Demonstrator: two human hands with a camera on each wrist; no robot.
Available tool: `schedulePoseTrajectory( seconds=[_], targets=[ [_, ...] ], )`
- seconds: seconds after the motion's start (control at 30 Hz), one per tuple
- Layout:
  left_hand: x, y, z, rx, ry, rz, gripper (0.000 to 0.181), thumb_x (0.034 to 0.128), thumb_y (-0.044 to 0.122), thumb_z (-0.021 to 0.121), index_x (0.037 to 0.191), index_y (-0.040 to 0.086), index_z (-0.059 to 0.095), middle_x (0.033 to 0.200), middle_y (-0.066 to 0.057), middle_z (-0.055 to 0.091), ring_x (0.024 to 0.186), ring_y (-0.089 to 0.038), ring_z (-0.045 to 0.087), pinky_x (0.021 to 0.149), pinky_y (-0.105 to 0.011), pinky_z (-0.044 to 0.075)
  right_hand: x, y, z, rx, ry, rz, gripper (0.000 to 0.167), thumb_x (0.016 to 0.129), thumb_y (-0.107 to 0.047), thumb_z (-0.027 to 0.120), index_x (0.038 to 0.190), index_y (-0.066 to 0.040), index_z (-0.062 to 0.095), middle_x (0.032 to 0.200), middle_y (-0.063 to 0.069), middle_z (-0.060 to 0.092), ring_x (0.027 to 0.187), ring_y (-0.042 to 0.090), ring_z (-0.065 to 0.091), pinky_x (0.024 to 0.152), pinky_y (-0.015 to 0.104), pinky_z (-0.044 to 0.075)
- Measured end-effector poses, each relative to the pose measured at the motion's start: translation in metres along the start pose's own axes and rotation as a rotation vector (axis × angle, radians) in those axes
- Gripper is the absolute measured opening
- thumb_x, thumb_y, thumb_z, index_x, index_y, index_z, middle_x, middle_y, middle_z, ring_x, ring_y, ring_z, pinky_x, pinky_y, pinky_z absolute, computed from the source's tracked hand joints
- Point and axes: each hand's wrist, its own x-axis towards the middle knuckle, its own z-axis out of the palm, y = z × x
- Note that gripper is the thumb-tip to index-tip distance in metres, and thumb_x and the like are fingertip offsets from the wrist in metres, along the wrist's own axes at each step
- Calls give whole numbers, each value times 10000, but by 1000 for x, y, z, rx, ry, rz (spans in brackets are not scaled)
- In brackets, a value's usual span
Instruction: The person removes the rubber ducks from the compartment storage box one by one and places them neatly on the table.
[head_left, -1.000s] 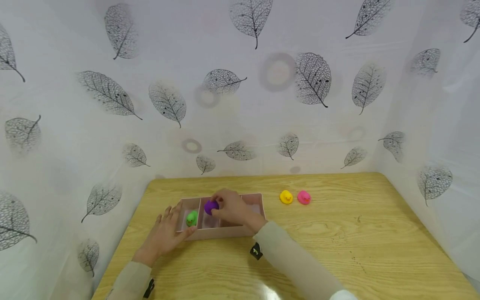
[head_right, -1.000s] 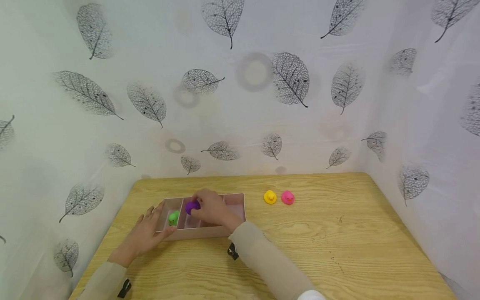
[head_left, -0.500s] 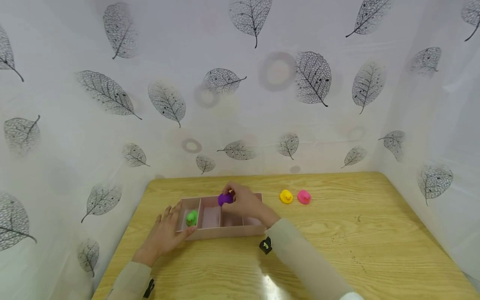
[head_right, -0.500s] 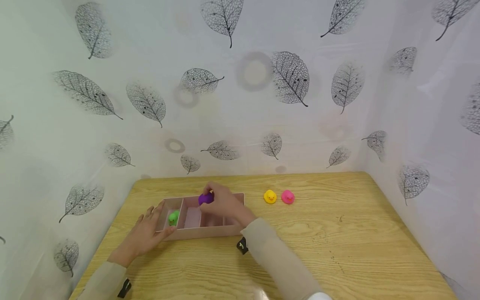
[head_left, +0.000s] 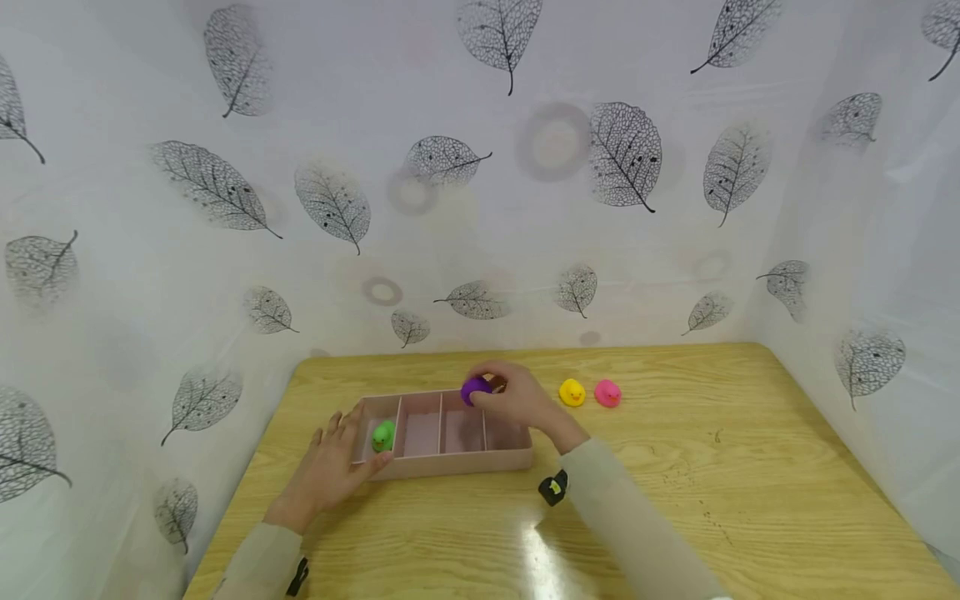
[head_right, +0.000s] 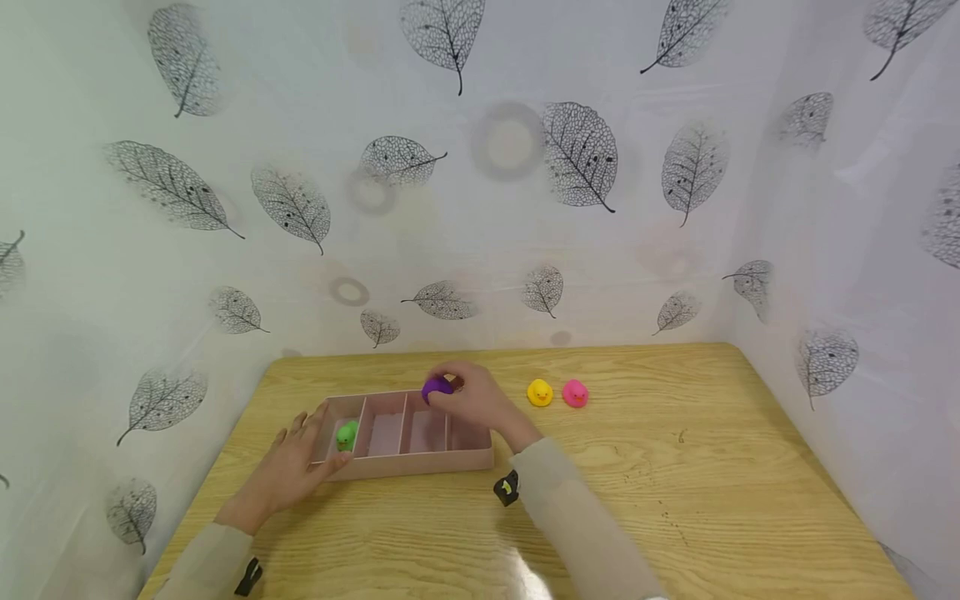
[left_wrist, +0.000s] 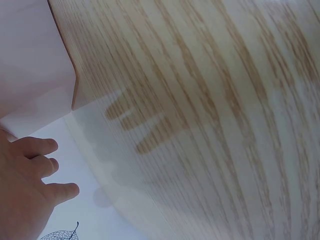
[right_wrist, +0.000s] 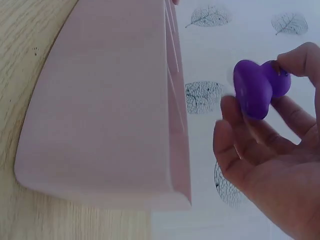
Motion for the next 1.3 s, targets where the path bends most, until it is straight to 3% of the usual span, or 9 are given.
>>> schedulePoseTrajectory(
  seconds=[0.13,0.27,0.6,0.73,1.0,1.3],
  targets=[
    [0,-1,0,-1,-7,-5,988,1013,601,584,1678,7,158,1662,-284,358,1512,-591,322,1199,-787,254,-5,5,-7,64,15,31,280,924,-143,727,1202,-118,742,1193,128,746,917,192,675,841,312,598],
    [1,-1,0,-2,-14,-9,990,1013,603,585,1679,8,156,1663,-279,360,1515,-586,321,1203,-783,252,-8,9,-12,96,34,34,287,933,-124,729,1218,-91,737,1238,158,736,1015,219,698,926,357,615],
    [-1,-1,0,2,-14,-9,996,1012,607,584,1678,3,154,1669,-279,350,1514,-585,325,1199,-785,259,-18,16,-26,111,50,71,440,889,-56,772,1319,-49,678,1276,207,705,1112,297,701,974,407,617],
    [-1,-1,-1,-4,-20,-11,996,1014,609,580,1679,6,149,1672,-277,345,1521,-584,311,1204,-784,250,-21,24,-32,76,86,68,436,892,-60,763,1317,-22,671,1245,229,715,1084,303,714,935,384,625],
    [-1,0,-1,-4,-33,-14,993,1018,611,574,1680,6,148,1686,-269,321,1529,-584,293,1215,-777,234,-32,40,-51,-40,152,58,379,884,-79,787,1253,-50,701,1116,185,733,870,222,664,708,267,564],
    [-1,0,-1,0,-31,-17,997,1017,614,573,1679,4,145,1683,-273,319,1531,-581,292,1219,-772,231,-47,53,-81,-71,204,61,417,925,-73,771,1319,-42,636,1228,180,717,1019,238,631,792,270,560]
  ],
)
